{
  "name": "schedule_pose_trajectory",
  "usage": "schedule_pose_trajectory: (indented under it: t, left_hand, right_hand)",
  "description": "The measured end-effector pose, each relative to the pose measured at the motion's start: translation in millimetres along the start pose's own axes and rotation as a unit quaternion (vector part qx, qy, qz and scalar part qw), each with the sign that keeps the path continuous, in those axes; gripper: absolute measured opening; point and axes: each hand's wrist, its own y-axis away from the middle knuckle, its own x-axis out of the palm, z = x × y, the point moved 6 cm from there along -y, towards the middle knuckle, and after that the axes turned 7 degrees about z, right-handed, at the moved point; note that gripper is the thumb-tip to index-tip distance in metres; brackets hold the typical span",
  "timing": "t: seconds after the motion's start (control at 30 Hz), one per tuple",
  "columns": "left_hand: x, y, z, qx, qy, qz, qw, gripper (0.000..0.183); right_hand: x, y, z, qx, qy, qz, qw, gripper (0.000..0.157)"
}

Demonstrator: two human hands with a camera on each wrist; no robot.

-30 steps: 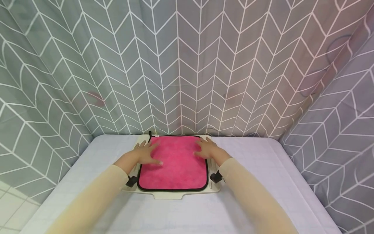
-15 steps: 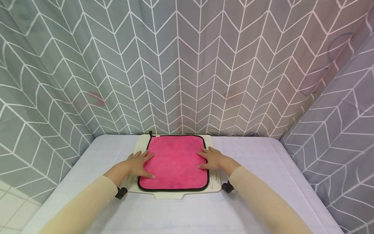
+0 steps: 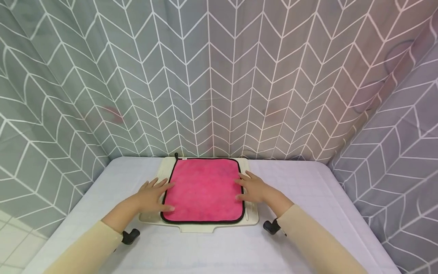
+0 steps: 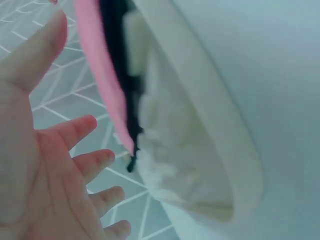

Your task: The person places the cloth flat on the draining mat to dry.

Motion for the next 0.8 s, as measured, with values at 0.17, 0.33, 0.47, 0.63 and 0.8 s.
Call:
schedule_pose_trajectory:
  t: [0.17, 0.33, 0.47, 0.63, 0.8]
  left_hand:
    - [1.8, 12.3, -10.7, 0.031, 0.006, -0.025, 0.9992, 0.094]
    - [13.1, 16.9, -18.4, 0.045, 0.004, -0.021, 0.9988, 0.087]
    - [19.3, 17.6, -17.0, 0.029, 0.014, -0.012, 0.9994, 0.085]
    - [20.7, 18.1, -14.4, 0.017, 0.007, -0.005, 0.9998, 0.087]
    - [17.8, 21.7, -14.4, 0.007, 0.003, 0.002, 1.0, 0.088]
  right_hand:
    - [0.4, 18, 22, -0.034, -0.015, -0.027, 0.999, 0.07]
    - [19.2, 27, 35, -0.05, -0.005, -0.015, 0.999, 0.069]
    - [31.4, 29, 35, -0.044, -0.005, -0.005, 0.999, 0.07]
    - [36.3, 30, 29, -0.027, -0.017, -0.006, 0.999, 0.072]
    - [36.6, 30, 25, -0.023, -0.013, -0.008, 1.0, 0.073]
